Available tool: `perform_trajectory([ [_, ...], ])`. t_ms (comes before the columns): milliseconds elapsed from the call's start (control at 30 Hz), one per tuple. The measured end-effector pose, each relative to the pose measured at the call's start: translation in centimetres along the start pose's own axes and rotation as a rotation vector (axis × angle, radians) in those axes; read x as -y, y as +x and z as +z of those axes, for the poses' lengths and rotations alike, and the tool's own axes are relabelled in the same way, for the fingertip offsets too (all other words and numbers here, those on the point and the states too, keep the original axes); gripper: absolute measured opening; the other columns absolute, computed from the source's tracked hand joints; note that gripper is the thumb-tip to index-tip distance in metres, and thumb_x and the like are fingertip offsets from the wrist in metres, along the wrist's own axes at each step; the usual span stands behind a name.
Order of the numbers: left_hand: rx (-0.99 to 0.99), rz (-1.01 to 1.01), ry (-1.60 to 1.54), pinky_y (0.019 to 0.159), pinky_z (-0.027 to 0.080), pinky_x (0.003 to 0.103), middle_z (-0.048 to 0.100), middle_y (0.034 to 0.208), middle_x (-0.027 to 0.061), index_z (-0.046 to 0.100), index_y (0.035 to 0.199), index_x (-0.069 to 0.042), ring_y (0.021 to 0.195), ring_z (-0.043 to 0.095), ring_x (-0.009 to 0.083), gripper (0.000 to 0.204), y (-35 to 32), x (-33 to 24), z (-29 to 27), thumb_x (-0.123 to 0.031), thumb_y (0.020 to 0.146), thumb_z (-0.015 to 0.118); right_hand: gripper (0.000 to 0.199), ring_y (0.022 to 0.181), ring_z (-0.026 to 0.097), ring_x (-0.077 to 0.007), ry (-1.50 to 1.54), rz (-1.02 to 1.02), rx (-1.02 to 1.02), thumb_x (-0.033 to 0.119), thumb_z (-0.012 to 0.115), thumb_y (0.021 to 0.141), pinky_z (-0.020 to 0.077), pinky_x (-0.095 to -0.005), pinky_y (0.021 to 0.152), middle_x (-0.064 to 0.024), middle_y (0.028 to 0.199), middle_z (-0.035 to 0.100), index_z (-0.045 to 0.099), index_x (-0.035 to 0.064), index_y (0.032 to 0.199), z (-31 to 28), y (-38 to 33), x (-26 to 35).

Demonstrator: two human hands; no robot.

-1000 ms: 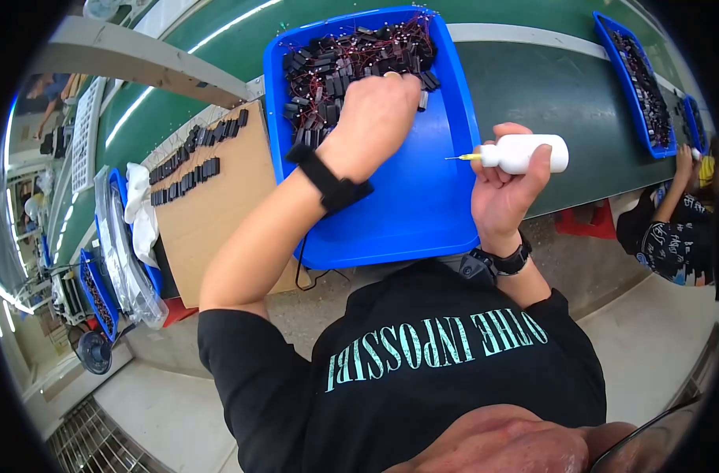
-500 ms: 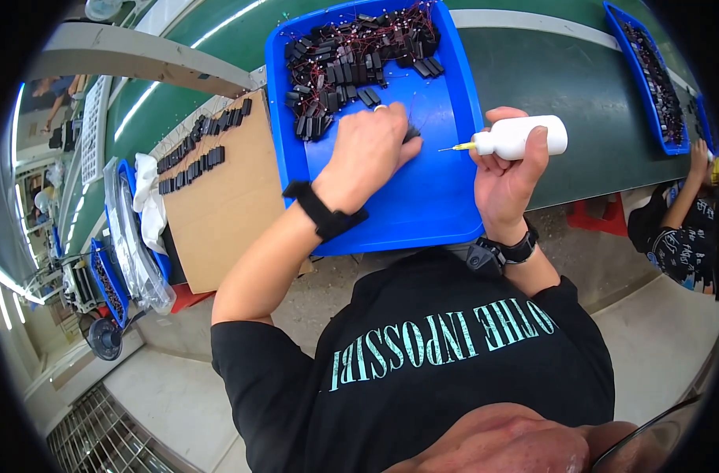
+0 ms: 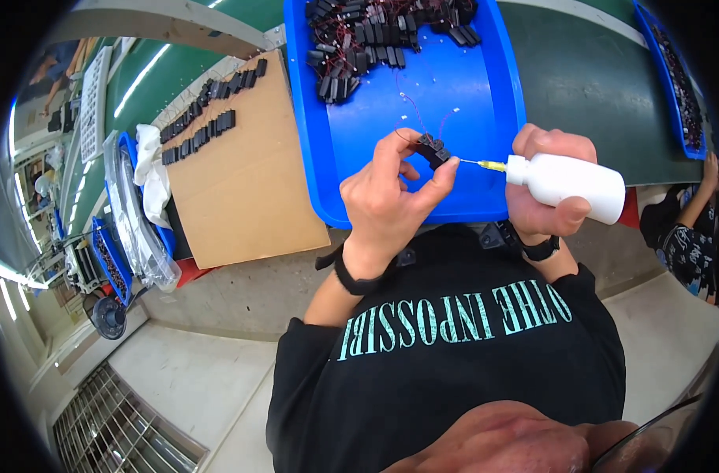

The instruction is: The person picks up a black component from a blue tray, applies liquid from a squeeze bottle to it, and places it onto a cardboard surface, repeating this process for multiple components.

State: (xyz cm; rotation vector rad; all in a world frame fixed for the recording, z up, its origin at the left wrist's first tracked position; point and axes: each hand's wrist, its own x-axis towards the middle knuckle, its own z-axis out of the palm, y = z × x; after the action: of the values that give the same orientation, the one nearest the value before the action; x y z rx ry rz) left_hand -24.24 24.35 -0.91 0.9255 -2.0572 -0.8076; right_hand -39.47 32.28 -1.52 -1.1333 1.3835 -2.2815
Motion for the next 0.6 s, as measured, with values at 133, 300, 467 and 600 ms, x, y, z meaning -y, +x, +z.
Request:
perform_trajectory([
  [133,-0.052,0.116,0.065,0.043,0.044,0.021,0.066,0.077,0.0047,0.061,0.094,-0.001,0.051,0.058,0.0092,0.04,-0.7,1.2,0.9,-0.02,0.067,0.082,0.06,0.052,0.038,-0.0129,-0.066,-0.02,0.006,0.06,0.052,0.082,0.0302,-0.0279,0.051,-0.0042,0.064,0.048,0.054,0.0014,0.095,0.0,-0.5,-0.6],
  [300,-0.079,0.191,0.073,0.044,0.045,0.021,0.066,0.075,0.0044,0.061,0.095,-0.001,0.051,0.059,0.0096,0.041,-0.6,1.7,1.1,-0.02,0.066,0.083,0.059,0.053,0.037,-0.0121,-0.123,0.011,0.013,0.06,0.054,0.081,0.0282,-0.0277,0.05,-0.0041,0.064,0.047,0.054,0.0021,0.093,0.6,-0.6,-0.4],
  [467,-0.026,0.174,0.076,0.051,0.05,0.02,0.066,0.073,0.0077,0.06,0.098,0.002,0.056,0.063,0.0109,0.042,-0.5,1.0,0.8,-0.013,0.066,0.083,0.058,0.054,0.039,-0.0117,-0.176,0.048,0.076,0.059,0.054,0.082,0.0292,-0.0276,0.051,-0.005,0.065,0.049,0.055,0.002,0.093,0.3,-0.6,-0.1],
  [600,-0.054,0.198,0.08,0.045,0.046,0.021,0.066,0.073,0.0045,0.061,0.097,0.0,0.052,0.059,0.0105,0.043,-0.6,1.5,1.0,-0.019,0.065,0.083,0.058,0.056,0.041,-0.0117,-0.172,0.066,0.096,0.059,0.053,0.082,0.0313,-0.0275,0.053,-0.0061,0.068,0.051,0.054,0.0018,0.094,0.5,-0.5,0.0],
])
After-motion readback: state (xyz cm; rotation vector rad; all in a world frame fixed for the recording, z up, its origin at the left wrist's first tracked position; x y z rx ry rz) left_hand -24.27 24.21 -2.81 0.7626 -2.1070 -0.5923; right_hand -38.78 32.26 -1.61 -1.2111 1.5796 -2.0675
